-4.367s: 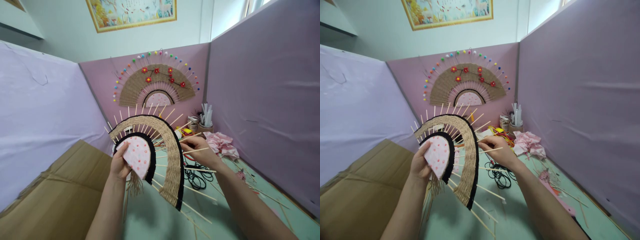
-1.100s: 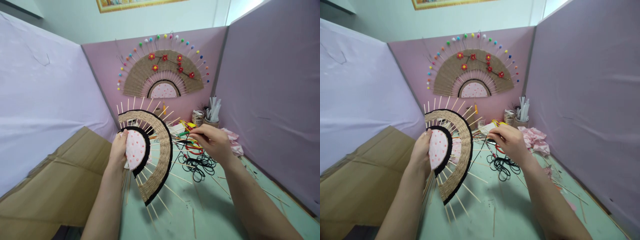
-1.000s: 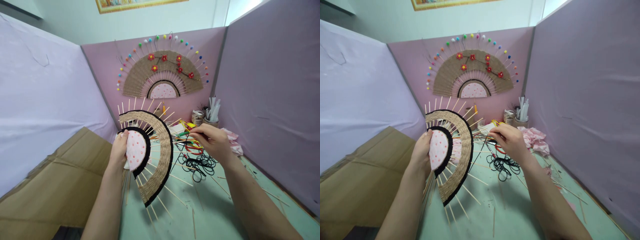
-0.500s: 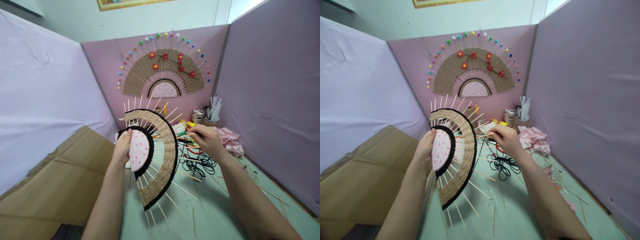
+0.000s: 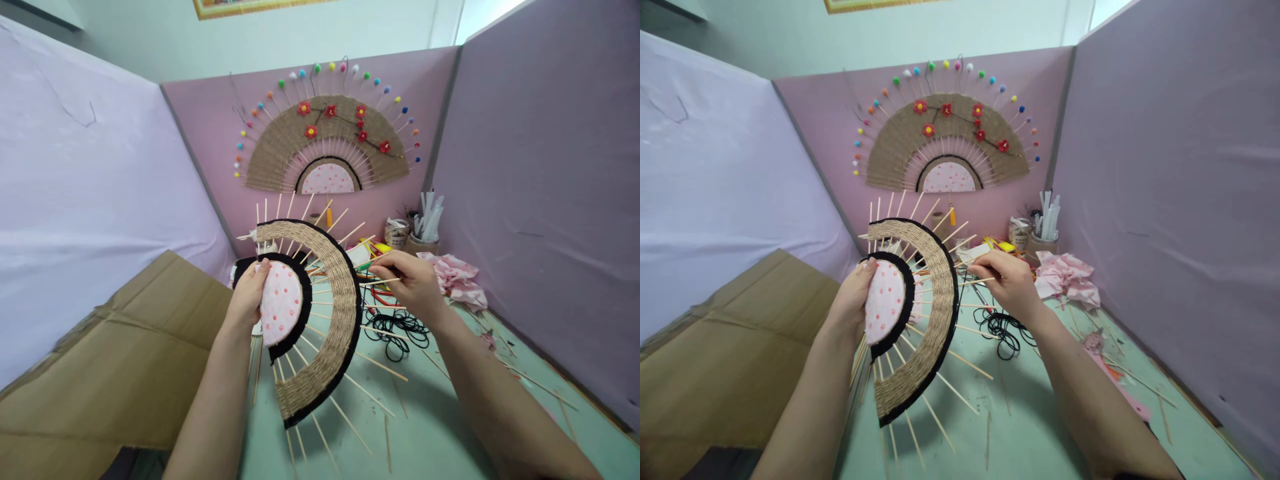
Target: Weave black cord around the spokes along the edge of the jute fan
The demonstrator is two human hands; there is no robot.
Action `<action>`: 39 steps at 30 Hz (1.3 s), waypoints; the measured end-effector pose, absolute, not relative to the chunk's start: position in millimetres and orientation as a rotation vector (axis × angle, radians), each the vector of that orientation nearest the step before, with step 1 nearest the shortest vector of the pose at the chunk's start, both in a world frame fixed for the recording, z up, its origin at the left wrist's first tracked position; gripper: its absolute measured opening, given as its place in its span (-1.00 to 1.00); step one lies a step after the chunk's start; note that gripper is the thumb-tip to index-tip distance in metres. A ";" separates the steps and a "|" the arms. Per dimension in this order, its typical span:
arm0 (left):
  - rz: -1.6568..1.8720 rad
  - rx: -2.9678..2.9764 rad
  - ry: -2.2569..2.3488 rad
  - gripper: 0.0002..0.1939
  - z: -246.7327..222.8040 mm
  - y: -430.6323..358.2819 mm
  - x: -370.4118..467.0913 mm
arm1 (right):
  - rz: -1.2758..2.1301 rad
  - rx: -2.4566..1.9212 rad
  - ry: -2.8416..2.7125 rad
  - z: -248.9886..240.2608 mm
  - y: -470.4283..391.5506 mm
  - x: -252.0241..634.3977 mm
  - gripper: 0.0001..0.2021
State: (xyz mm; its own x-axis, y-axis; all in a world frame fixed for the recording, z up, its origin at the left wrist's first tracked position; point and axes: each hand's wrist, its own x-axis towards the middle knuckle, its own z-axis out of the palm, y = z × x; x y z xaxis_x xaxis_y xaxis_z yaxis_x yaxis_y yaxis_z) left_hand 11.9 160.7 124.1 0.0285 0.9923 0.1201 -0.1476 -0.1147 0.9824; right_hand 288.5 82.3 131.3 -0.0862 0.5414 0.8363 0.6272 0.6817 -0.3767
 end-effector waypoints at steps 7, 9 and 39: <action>1.336 1.233 0.994 -0.60 122.2 162.7 8.0 | -0.102 -0.951 -1.729 131.5 82.9 291.6 -0.92; 1.342 1.234 0.993 -0.60 122.6 162.9 7.2 | -0.126 -0.966 -1.707 132.6 82.2 294.5 -0.93; 1.208 1.101 0.918 -0.59 121.3 161.8 10.6 | 0.467 -0.965 -1.509 127.5 91.4 317.4 -0.85</action>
State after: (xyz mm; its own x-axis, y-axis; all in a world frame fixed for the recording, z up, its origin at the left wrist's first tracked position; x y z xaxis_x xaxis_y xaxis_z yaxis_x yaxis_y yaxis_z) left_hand 10.6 161.8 121.3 0.1492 0.9885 0.0246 -0.2411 0.0123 0.9704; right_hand 317.4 91.4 127.5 0.0702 0.7851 0.6154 0.3002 0.5717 -0.7636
